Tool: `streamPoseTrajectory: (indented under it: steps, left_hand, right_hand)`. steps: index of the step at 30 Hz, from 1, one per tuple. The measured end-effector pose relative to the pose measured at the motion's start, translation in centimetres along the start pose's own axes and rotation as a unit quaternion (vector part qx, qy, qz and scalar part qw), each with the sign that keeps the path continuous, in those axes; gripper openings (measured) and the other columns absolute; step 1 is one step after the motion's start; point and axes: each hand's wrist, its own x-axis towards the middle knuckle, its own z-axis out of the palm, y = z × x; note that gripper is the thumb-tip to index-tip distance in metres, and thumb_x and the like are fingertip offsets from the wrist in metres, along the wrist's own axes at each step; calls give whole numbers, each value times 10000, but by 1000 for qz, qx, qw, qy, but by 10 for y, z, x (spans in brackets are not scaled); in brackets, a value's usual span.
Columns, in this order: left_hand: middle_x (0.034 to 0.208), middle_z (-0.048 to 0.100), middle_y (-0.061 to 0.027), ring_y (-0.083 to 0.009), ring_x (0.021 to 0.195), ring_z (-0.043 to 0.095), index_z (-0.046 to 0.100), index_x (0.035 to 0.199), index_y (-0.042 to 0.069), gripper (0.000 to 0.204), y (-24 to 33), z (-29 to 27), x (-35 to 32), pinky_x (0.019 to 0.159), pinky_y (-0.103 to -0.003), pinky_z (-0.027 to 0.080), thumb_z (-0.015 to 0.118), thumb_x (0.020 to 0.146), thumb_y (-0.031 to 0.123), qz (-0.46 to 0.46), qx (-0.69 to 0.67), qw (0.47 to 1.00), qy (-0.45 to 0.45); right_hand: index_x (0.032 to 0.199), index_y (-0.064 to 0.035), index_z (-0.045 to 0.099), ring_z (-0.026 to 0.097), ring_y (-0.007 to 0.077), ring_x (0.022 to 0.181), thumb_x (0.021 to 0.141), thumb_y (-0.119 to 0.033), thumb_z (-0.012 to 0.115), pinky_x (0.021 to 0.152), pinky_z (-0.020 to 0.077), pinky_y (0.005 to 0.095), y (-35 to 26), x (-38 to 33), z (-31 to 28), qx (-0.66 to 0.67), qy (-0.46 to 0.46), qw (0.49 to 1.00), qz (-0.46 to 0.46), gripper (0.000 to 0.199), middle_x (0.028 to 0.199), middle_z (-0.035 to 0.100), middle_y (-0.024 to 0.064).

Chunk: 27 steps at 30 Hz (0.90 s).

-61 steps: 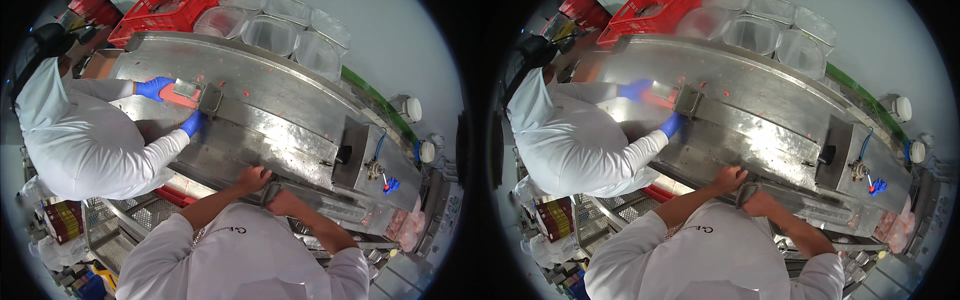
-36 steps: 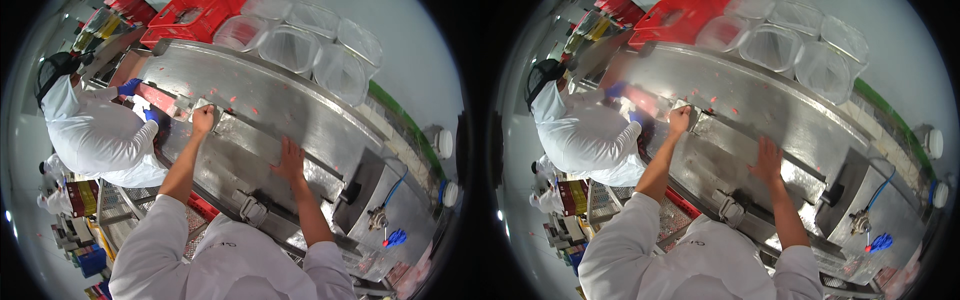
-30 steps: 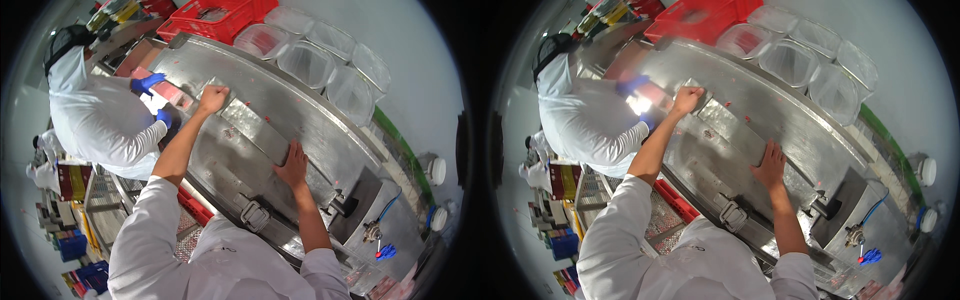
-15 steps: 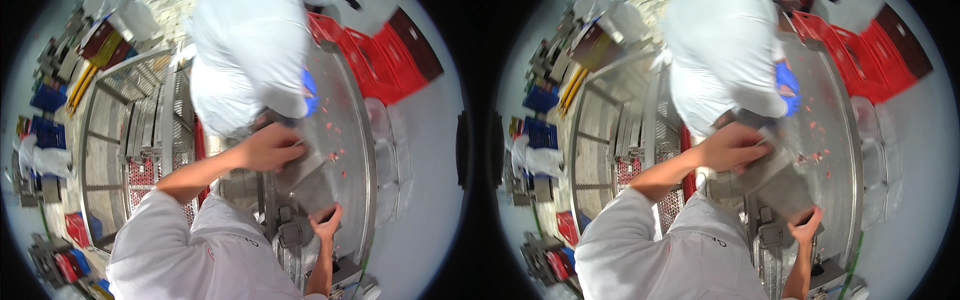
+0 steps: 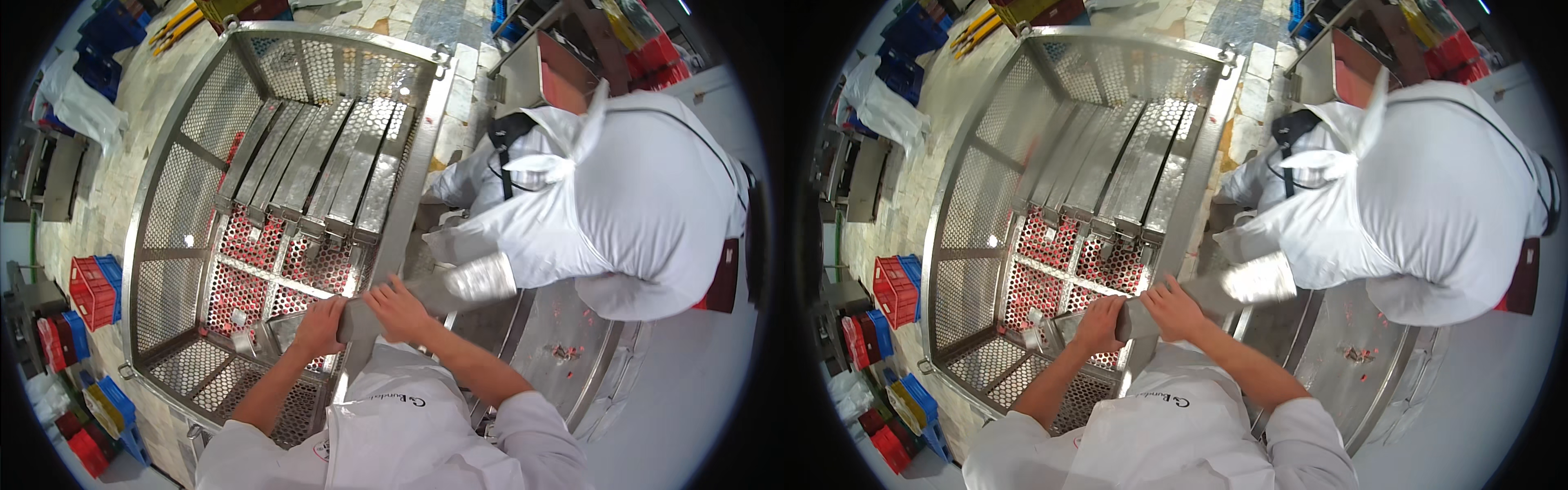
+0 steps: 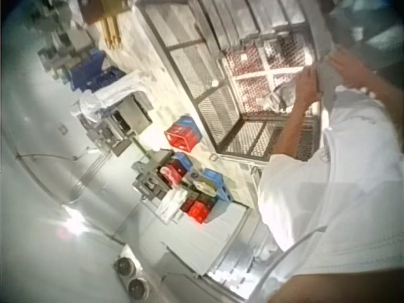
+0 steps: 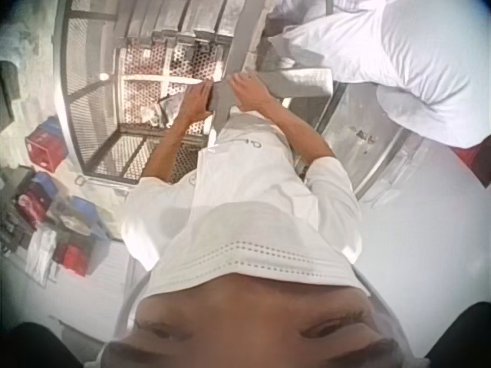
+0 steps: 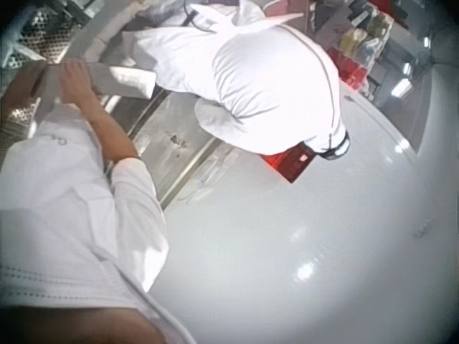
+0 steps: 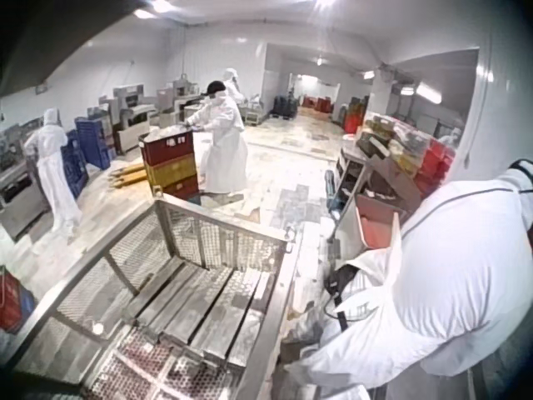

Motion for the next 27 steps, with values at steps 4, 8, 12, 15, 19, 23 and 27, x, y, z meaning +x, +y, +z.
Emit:
streamPoseTrajectory:
  steps: [4,8,12,15,19,23,27]
  left_hand:
    - [1208,552,-216,-413,1146,555,418,1340,-20,1007,-102,4,46,990,-491,456,938,530,278,-104,-152,977,112]
    - [1199,560,-199,-339,1147,565,413,1356,-38,1028,-227,21,127,1003,-425,467,955,543,280,-181,-162,949,199]
    - [1011,597,-128,-258,917,607,523,1084,2,773,-337,25,255,819,-396,518,971,530,301,-282,-260,909,160]
    - [1028,612,-153,-288,935,621,550,1041,-7,723,-376,30,342,839,-422,526,962,531,297,-286,-313,888,176]
    - [1410,488,-266,-407,1351,463,413,1416,-75,1099,-405,48,435,1122,-462,423,940,570,388,-315,-216,919,95]
    - [1525,392,-277,-423,1430,378,273,1539,-74,1244,-384,70,482,1197,-457,341,927,609,431,-289,-154,942,75]
    - [1591,316,-291,-436,1478,314,246,1561,-61,1196,-382,79,461,1236,-444,273,901,665,383,-233,-114,961,94]
  right_hand:
    - [1485,-107,473,346,345,1483,717,-334,782,1223,153,640,83,111,1,11,177,984,-30,858,1512,461,175]
    - [1469,-147,514,267,387,1516,807,-428,731,1188,118,701,164,139,20,-9,220,948,230,751,1572,402,174]
    - [1391,-142,589,268,387,1517,790,-431,710,1173,110,716,190,146,45,-1,224,943,245,678,1569,406,165]
    - [1333,-131,627,266,384,1519,782,-369,699,1176,102,710,194,145,44,31,210,944,253,604,1567,412,155]
    - [1272,-127,654,254,378,1529,754,-354,702,1184,86,704,199,145,46,44,208,946,244,568,1567,413,158]
    - [1215,-110,668,239,392,1534,741,-353,710,1182,67,717,200,142,44,66,214,941,254,534,1561,415,166]
    - [1195,-80,671,219,395,1537,766,-429,721,1176,68,732,204,139,40,74,212,947,231,555,1557,400,196]
